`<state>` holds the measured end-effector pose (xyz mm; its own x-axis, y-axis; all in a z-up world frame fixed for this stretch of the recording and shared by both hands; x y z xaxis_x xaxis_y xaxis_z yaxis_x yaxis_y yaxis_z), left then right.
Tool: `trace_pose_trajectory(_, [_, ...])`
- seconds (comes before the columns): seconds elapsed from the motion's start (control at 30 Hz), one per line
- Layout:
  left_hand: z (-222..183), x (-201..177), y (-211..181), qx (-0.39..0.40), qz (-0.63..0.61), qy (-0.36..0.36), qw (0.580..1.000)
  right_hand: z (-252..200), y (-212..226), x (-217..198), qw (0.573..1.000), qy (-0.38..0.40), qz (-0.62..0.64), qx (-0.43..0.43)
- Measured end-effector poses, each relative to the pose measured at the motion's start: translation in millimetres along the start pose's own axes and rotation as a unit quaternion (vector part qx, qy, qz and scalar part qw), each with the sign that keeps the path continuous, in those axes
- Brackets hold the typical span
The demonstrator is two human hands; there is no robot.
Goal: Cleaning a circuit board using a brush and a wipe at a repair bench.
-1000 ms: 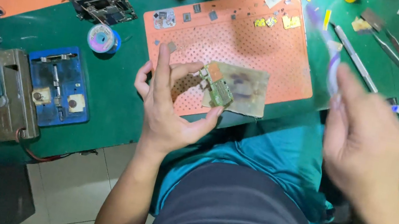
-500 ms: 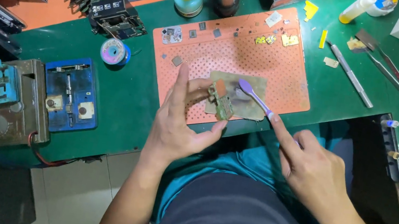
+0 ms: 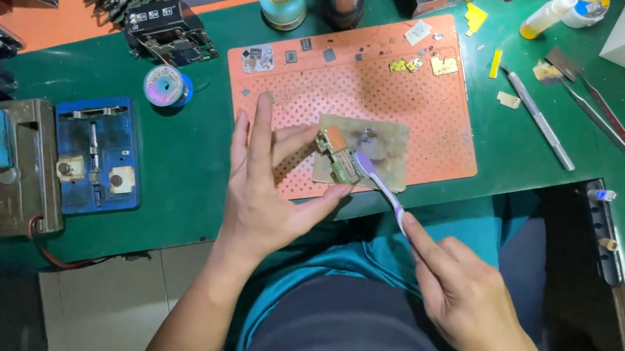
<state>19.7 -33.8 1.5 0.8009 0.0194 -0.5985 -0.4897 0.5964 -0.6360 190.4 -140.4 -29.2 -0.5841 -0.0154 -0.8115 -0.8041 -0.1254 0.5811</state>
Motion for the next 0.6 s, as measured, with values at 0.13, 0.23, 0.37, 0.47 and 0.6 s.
trace_pose_trajectory(0.13, [1.3, 2.3, -0.2, -0.004, -0.017, 0.004, 1.000, 7.9, 0.0, 2.9, 1.000, -0.007, 0.003, -0.011])
trace_pose_trajectory(0.23, [0.8, 1.2, 2.3, -0.016, -0.023, -0.001, 1.000, 2.3, -4.6, 0.7, 0.999, 0.031, -0.028, -0.008])
trace_pose_trajectory(0.37, [0.1, 2.6, 4.3, -0.023, -0.027, 0.006, 0.999, 12.1, -3.1, 0.0, 0.997, 0.041, -0.061, -0.024])
trace_pose_trajectory(0.47, [0.4, 0.4, 4.3, -0.027, -0.029, 0.005, 0.999, 10.7, 0.5, -3.0, 0.996, 0.062, -0.030, -0.050])
trace_pose_trajectory(0.6, [-0.2, 0.0, 7.5, -0.037, -0.038, 0.009, 0.999, 12.5, -5.8, -7.2, 0.996, 0.071, -0.001, -0.047])
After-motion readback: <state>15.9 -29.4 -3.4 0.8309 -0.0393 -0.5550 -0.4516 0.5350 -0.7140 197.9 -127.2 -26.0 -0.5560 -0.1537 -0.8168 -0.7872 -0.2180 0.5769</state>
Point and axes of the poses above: each hand's wrist, its own z-axis towards the middle knuckle, its own x-axis out of the palm, y = z × x, the point moved 6 cm from there along z, towards the middle knuckle, and after that the axes turned 1 degree about y, right-handed, at the moved point
